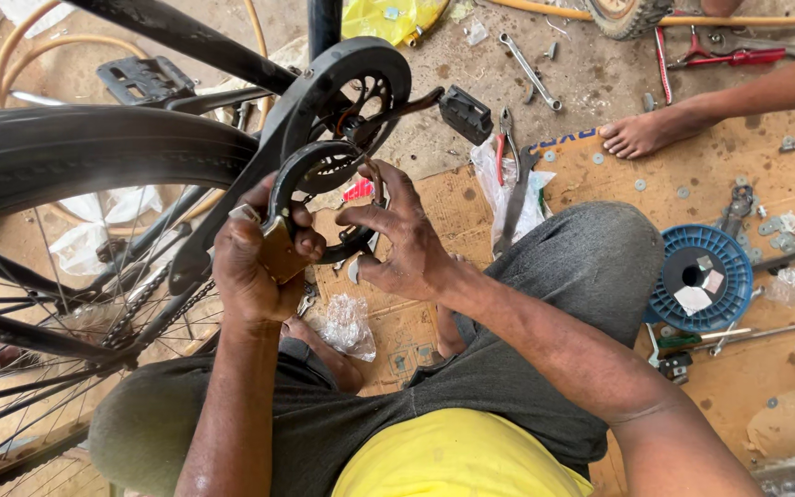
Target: The person repairs a bicycle lock by handling the circular metal housing, using pliers to pull at internal components, and applying a liquid from a small bottle to the mechanism while sitting next to an upside-down bicycle.
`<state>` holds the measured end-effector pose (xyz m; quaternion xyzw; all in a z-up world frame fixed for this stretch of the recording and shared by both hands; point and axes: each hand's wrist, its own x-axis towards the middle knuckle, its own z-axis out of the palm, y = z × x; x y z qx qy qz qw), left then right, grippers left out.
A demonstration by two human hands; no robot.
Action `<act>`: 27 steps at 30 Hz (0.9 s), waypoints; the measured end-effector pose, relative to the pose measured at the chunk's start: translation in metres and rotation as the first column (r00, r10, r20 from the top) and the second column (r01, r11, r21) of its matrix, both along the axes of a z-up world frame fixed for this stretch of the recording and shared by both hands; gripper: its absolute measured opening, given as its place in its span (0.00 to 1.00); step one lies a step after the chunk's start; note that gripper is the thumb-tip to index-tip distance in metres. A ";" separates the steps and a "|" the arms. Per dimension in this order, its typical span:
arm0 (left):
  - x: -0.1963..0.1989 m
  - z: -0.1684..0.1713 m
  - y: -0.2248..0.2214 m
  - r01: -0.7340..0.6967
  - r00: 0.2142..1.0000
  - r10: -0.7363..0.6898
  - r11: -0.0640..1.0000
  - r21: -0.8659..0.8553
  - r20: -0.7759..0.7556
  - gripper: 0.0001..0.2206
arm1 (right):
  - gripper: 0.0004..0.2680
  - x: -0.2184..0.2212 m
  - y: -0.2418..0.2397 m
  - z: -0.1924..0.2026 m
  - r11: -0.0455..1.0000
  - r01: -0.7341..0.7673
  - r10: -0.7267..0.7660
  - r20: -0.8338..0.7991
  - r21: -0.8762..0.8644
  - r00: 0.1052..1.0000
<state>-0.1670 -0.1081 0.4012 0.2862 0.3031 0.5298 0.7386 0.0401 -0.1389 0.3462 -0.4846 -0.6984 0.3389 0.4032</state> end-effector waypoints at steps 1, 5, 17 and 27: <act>-0.002 -0.001 0.001 0.004 1.000 -0.005 1.000 -0.007 -0.017 0.39 | 0.19 0.000 0.002 0.000 1.000 -0.005 0.005 -0.001 0.003 1.000; -0.011 -0.001 0.004 0.047 0.999 -0.046 0.998 -0.029 0.013 0.37 | 0.16 0.003 0.000 0.002 0.995 -0.021 0.011 0.108 0.096 0.994; -0.022 0.001 0.006 0.052 0.993 -0.068 0.986 -0.159 -0.097 0.28 | 0.16 0.004 0.000 0.016 0.991 -0.119 0.097 0.296 0.056 0.950; -0.006 0.002 0.001 -0.076 0.997 0.072 0.968 -0.238 -0.029 0.26 | 0.22 0.020 0.005 0.013 0.994 -0.084 0.090 0.083 -0.073 0.992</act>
